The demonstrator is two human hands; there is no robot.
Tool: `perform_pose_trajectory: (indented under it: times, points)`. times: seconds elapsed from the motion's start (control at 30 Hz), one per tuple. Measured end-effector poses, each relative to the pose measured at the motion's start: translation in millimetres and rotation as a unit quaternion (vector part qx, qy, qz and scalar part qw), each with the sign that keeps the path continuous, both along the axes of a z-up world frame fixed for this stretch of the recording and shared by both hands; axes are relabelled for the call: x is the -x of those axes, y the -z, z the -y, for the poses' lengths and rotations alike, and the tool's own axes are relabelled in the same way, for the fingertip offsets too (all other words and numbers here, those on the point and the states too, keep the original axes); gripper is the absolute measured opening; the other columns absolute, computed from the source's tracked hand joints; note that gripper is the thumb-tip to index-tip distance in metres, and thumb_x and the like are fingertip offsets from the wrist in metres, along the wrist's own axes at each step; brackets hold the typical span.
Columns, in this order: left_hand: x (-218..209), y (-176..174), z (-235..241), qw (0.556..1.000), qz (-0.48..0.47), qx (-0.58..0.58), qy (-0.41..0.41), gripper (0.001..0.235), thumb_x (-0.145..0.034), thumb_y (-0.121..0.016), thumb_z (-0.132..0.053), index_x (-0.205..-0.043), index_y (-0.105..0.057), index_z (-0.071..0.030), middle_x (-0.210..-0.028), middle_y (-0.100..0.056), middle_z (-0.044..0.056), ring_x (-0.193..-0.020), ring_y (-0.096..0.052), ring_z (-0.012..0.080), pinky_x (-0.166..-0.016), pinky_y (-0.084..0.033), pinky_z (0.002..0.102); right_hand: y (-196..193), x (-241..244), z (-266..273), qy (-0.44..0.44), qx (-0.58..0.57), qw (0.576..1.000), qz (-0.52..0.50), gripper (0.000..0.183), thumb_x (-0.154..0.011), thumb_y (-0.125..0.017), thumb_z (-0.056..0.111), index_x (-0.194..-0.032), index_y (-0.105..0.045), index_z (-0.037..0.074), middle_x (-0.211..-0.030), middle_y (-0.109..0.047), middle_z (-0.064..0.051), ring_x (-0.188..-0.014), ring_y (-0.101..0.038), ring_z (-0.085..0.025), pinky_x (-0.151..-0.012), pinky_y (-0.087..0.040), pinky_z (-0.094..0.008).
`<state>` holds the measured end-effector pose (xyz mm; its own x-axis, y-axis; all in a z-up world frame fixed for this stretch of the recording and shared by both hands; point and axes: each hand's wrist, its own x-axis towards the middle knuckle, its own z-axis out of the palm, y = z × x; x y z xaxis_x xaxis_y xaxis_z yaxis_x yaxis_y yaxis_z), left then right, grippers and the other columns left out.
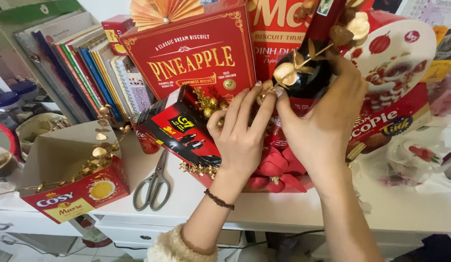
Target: Decorating a gift basket with wine and snacks using gold ornaments and a hot glue gun
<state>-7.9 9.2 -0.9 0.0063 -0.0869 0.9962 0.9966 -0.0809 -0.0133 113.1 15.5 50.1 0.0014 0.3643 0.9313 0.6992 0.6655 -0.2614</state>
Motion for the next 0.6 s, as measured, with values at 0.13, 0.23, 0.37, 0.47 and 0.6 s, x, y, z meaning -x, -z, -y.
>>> perform_pose_trajectory:
  times: [0.13, 0.23, 0.37, 0.47, 0.6]
  points:
    - [-0.7, -2.6, 2.3, 1.000, -0.001, 0.011, 0.002, 0.016, -0.107, -0.060, -0.013, -0.106, -0.069, -0.025, -0.118, -0.075, -0.001, -0.109, -0.072, 0.0156, -0.093, -0.031, 0.031, -1.5, -2.5, -1.3, -0.018, -0.015, 1.000, 0.010, 0.065, -0.085, -0.084, 0.017, -0.132, -0.047, -0.009, -0.129, -0.054, -0.025, -0.119, -0.048, -0.042, -0.104, -0.037, -0.050]
    - [-0.3, -0.8, 1.2, 1.000, -0.001, 0.014, 0.018, 0.018, -0.107, -0.059, -0.012, -0.108, -0.070, -0.026, -0.119, -0.074, 0.001, -0.109, -0.072, 0.0164, -0.092, -0.032, 0.032, -3.1, -4.3, -1.1, -0.030, -0.014, 0.999, 0.008, 0.063, -0.083, -0.084, 0.012, -0.131, -0.048, -0.009, -0.127, -0.054, -0.027, -0.117, -0.048, -0.043, -0.102, -0.038, -0.050]
    - [-0.3, -0.3, 0.4, 1.000, -0.004, 0.011, 0.013, 0.019, -0.106, -0.061, -0.012, -0.111, -0.073, -0.026, -0.119, -0.075, 0.001, -0.108, -0.071, 0.0168, -0.093, -0.032, 0.033, -10.6, -9.5, 11.1, -0.071, 0.060, 0.996, -0.009, 0.058, -0.092, -0.078, 0.013, -0.135, -0.045, -0.008, -0.132, -0.050, -0.025, -0.125, -0.042, -0.037, -0.104, -0.038, -0.047]
    - [-0.1, 0.7, 0.8, 1.000, 0.001, 0.021, 0.019, 0.018, -0.106, -0.063, -0.012, -0.112, -0.074, -0.024, -0.121, -0.075, 0.001, -0.108, -0.071, 0.0181, -0.093, -0.032, 0.034, -11.7, -13.4, 12.4, -0.094, 0.092, 0.991, -0.005, 0.061, -0.089, -0.071, 0.013, -0.140, -0.043, -0.005, -0.137, -0.047, -0.024, -0.131, -0.039, -0.036, -0.108, -0.036, -0.045]
    - [-1.0, 0.4, 1.8, 0.999, 0.003, 0.026, 0.030, 0.019, -0.107, -0.060, -0.010, -0.112, -0.073, -0.022, -0.123, -0.074, 0.002, -0.109, -0.071, 0.0187, -0.092, -0.032, 0.033, -10.4, -9.7, 10.9, -0.074, 0.082, 0.994, 0.003, 0.072, -0.080, -0.078, 0.017, -0.138, -0.042, -0.006, -0.135, -0.047, -0.024, -0.128, -0.040, -0.037, -0.108, -0.035, -0.048]
